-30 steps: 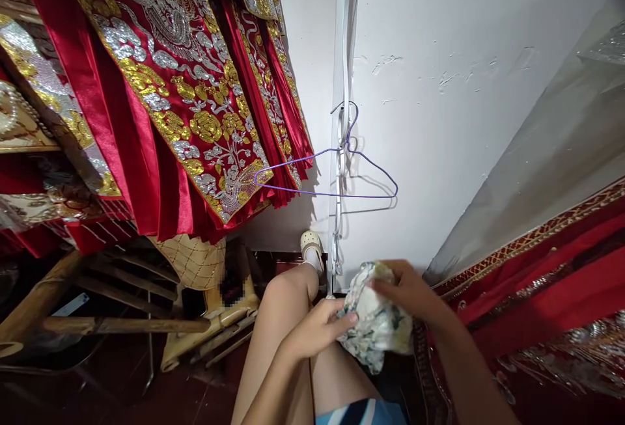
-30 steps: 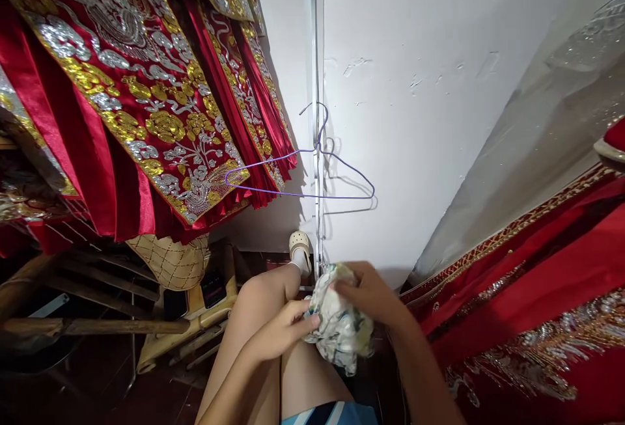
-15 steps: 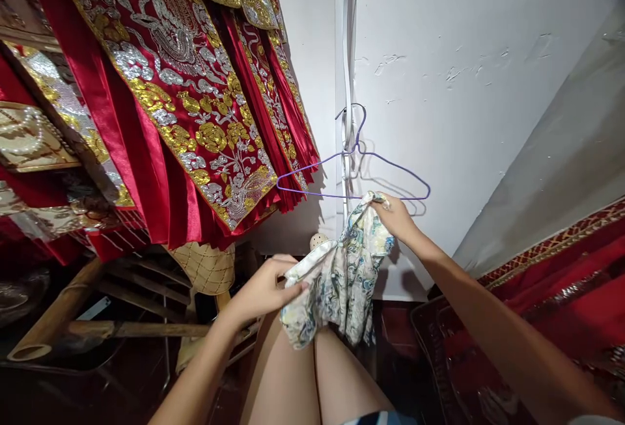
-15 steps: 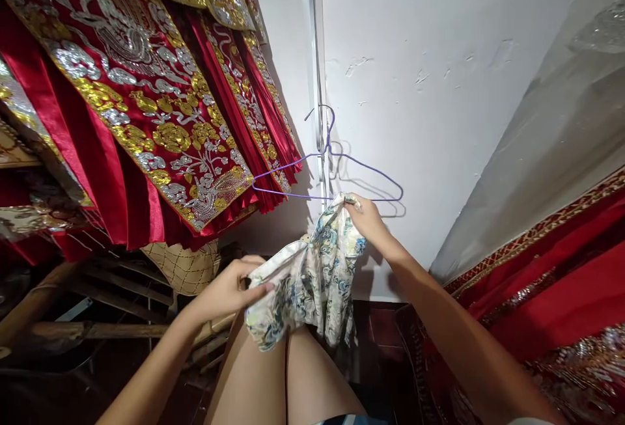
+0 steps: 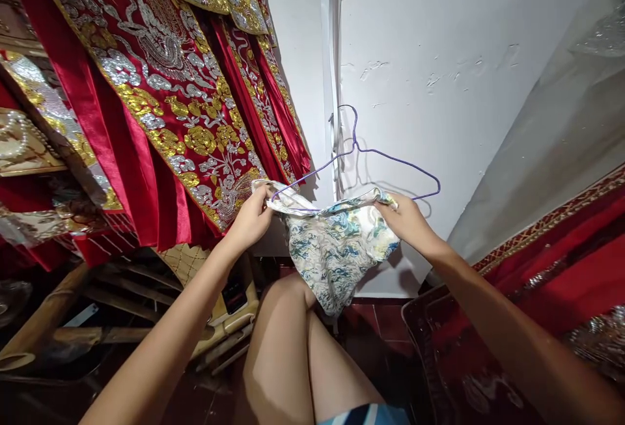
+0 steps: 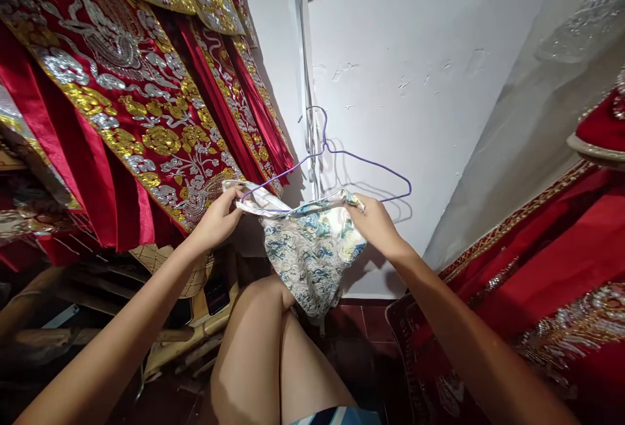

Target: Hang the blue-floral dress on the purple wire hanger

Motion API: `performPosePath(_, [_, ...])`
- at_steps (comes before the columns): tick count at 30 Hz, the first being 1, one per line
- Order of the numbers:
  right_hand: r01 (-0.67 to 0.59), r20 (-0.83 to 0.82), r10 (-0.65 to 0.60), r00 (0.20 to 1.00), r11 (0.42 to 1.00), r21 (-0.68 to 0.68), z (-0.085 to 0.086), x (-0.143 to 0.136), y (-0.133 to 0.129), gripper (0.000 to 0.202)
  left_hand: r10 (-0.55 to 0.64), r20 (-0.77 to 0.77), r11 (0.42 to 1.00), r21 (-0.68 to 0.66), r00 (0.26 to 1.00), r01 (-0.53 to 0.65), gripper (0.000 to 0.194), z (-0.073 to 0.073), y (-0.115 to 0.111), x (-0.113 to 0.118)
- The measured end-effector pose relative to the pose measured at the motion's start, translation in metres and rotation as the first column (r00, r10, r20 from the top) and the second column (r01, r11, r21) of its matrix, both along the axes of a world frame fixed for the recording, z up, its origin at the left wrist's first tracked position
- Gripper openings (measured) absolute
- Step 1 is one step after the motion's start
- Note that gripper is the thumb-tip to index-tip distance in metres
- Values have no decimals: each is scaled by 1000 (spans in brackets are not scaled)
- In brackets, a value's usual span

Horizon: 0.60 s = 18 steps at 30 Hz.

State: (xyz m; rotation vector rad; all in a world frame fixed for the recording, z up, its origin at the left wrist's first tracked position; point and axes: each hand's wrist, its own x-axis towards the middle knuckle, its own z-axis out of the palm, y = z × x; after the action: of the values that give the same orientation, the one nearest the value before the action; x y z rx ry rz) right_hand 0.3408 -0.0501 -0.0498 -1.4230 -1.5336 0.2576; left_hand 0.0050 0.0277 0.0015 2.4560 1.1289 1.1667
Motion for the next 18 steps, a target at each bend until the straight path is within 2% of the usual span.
performPosePath(3, [2, 36, -1, 999, 999, -39, 3, -5, -11, 20, -36, 33, 999, 33, 999, 35, 9, 3, 0, 4])
performPosePath(5, [6, 52, -3, 999, 999, -51, 4, -7, -13, 18, 5, -51, 999, 45, 999, -3, 7, -1, 0, 0])
performPosePath(8, [30, 83, -26, 996, 998, -55, 6, -7, -12, 15, 62, -192, 998, -12, 980, -66, 7, -7, -4, -11])
performPosePath(10, [57, 112, -52, 992, 998, -42, 7, -6, -11, 14, 85, -242, 996, -18, 967, -92, 9, -6, -9, -19])
performPosePath(12, [74, 139, -69, 988, 997, -27, 8, -5, -9, 13, 123, -240, 992, 43, 963, -116, 12, 1, -15, -22])
performPosePath(15, [89, 154, -85, 984, 996, -20, 5, -6, -7, 17, 170, -150, 980, 131, 974, -151, 16, 20, -24, -15])
performPosePath(18, [19, 47, -19, 999, 1000, -7, 0, -13, -6, 20, 87, -32, 990, 116, 996, -83, 17, 39, -26, 7])
